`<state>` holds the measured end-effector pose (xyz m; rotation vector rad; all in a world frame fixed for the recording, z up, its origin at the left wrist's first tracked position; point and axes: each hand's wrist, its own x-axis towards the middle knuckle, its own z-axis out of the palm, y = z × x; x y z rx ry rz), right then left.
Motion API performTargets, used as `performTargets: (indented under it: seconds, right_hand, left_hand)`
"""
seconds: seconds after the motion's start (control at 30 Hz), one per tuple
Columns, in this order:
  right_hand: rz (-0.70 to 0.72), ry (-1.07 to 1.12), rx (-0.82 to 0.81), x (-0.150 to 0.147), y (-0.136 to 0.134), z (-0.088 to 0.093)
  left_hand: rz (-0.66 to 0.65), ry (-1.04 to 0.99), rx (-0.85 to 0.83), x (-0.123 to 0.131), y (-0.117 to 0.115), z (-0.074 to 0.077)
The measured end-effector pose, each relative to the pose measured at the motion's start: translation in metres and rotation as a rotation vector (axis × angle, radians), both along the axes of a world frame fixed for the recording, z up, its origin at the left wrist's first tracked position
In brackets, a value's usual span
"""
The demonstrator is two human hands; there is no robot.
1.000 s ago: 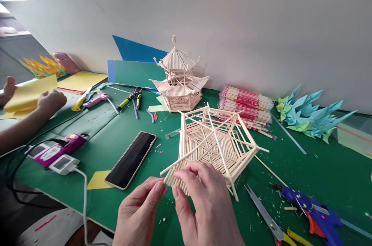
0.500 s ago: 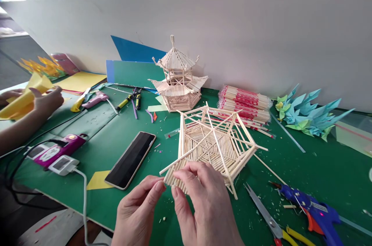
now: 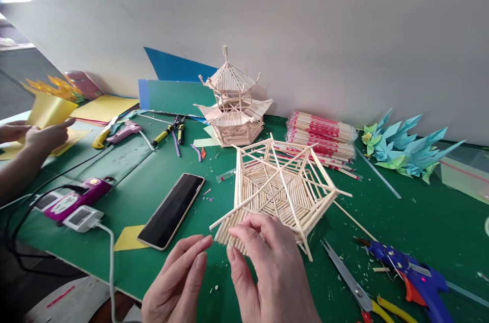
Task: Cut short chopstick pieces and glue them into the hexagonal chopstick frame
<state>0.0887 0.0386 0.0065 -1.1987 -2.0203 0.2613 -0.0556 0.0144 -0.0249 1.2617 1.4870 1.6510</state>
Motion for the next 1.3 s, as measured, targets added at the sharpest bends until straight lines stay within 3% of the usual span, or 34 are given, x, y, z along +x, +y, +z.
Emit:
performTargets:
  seconds: [0.37,1.13,1.23,1.3]
  right_hand:
    - [0.019,0.022,-0.046,-0.001,0.001,-0.002]
    - [-0.045,-0.015,0.030,0.000,0.003,0.002]
    - [-0.126,0.058,0.012,0.002,-0.002,0.006]
    - [-0.264,0.238,0.030,0.013,-0.007,0.004]
  left_hand:
    - [-0.040,-0.055,-0.010,0.005,0.002,0.005]
    - [-0.057,-0.077,0.015,0.007,0.010,0.008]
    - [-0.035,-0.081,0.000,0.007,0.008,0.007]
    - [0.001,-0.079,-0.020,0.005,0.006,0.004]
